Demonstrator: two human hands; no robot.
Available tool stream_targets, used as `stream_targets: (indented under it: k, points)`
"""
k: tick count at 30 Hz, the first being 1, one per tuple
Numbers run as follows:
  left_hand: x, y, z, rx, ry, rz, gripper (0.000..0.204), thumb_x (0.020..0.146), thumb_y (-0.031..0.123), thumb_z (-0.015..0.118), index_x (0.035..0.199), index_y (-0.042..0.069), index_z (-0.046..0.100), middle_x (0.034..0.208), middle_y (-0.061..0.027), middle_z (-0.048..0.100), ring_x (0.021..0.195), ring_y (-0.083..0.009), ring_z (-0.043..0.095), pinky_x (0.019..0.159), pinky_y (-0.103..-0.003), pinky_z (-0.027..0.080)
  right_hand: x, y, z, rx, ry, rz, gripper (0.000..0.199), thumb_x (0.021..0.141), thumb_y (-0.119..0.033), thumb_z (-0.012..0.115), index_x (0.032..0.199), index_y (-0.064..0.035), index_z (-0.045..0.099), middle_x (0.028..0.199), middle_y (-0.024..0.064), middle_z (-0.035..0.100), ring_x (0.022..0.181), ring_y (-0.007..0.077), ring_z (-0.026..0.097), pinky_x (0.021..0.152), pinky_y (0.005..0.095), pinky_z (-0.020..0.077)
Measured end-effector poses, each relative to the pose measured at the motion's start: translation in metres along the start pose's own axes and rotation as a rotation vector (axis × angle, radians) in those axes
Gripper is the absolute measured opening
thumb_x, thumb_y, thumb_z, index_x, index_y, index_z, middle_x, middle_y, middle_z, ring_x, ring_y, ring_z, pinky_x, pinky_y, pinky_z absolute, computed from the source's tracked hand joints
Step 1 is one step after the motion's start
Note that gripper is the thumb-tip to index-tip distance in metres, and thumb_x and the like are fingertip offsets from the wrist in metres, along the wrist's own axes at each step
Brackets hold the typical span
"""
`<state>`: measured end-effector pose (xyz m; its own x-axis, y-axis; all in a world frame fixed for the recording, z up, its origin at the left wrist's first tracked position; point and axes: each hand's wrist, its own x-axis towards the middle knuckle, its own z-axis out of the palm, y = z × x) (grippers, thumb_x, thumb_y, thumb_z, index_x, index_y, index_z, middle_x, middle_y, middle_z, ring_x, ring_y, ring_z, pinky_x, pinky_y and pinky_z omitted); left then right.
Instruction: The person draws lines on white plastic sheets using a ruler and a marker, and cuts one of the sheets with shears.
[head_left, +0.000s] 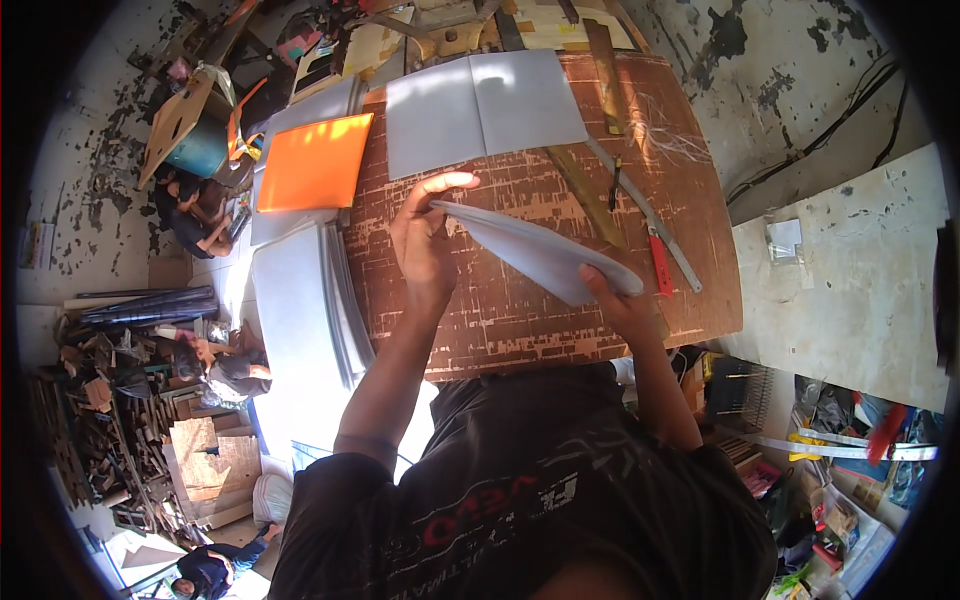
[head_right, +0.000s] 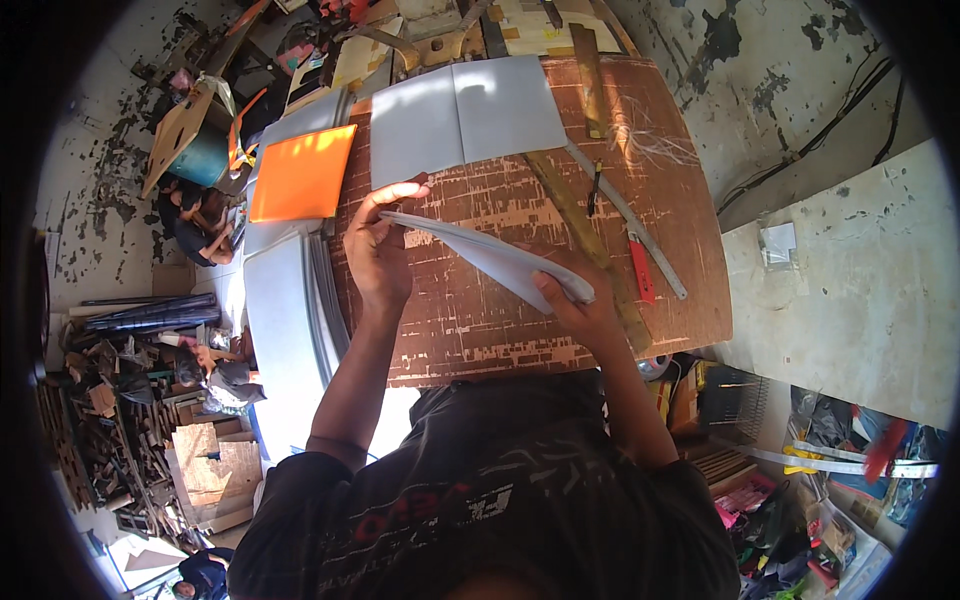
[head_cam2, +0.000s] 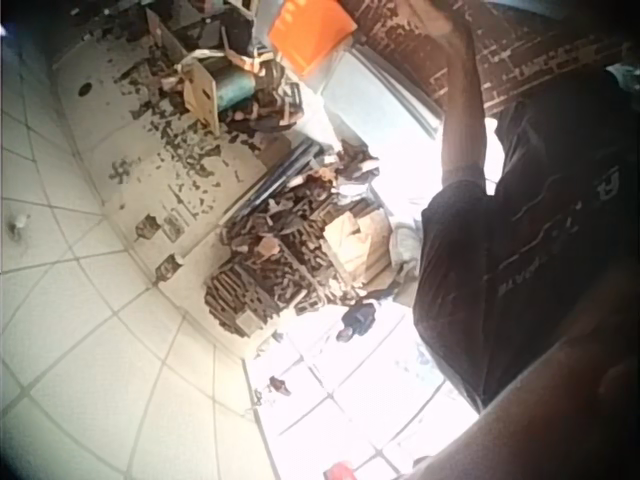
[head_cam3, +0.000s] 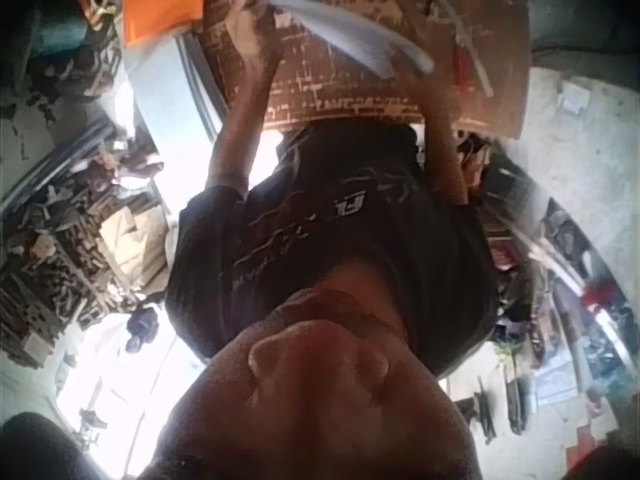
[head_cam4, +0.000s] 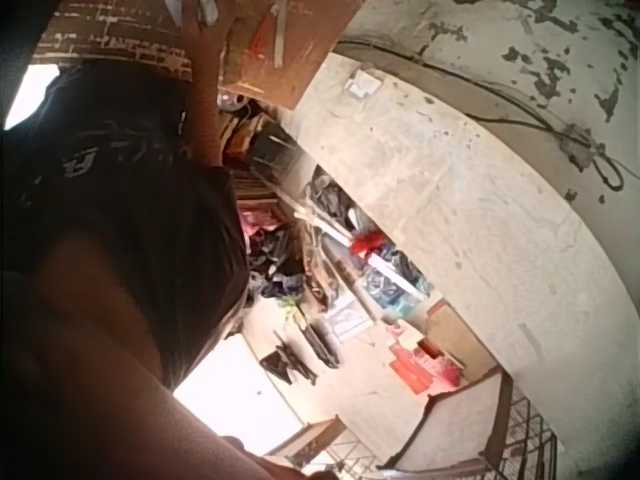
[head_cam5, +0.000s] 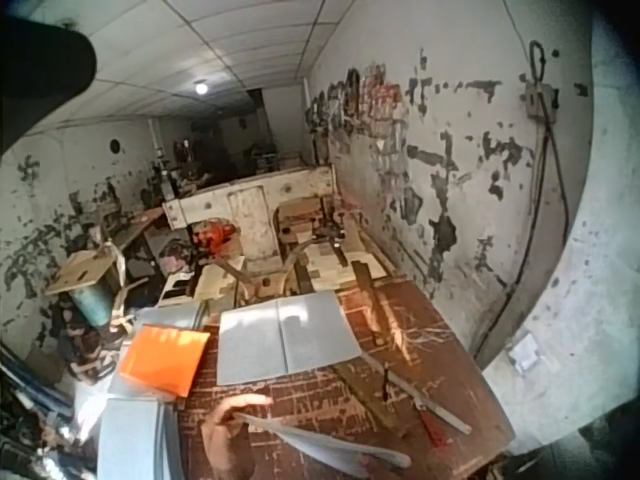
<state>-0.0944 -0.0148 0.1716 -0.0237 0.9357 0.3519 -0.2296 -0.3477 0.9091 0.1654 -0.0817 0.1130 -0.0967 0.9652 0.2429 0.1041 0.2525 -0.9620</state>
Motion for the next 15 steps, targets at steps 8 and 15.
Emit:
stream_targets:
  k: [8, 15]
  points:
    - [-0.001, 0.001, 0.002, -0.034, 0.010, 0.064, 0.051, 0.081, 0.001, 0.034, 0.123, -0.007, 0.061, 0.119, -0.0162, 0.069, 0.118, -0.0232, 0.061, 0.106, -0.036, 0.045, 0.000, -0.011, 0.002, 0.003, 0.017, -0.020, 0.030, 0.100, -0.017, 0.066, 0.122, 0.0027, 0.069, 0.117, 0.0163, 0.074, 0.103, 0.0212, 0.070, 0.090, 0.0333, 0.0534]
    - [0.005, 0.024, 0.008, 0.108, 0.149, -0.180, 0.053, 0.078, -0.005, 0.036, 0.128, 0.001, 0.056, 0.130, -0.0152, 0.066, 0.128, -0.0227, 0.057, 0.101, -0.039, 0.047, 0.002, -0.008, 0.008, 0.032, 0.051, -0.045, 0.034, 0.102, -0.018, 0.064, 0.128, 0.0027, 0.066, 0.123, 0.0184, 0.072, 0.109, 0.0240, 0.069, 0.094, 0.0343, 0.0523]
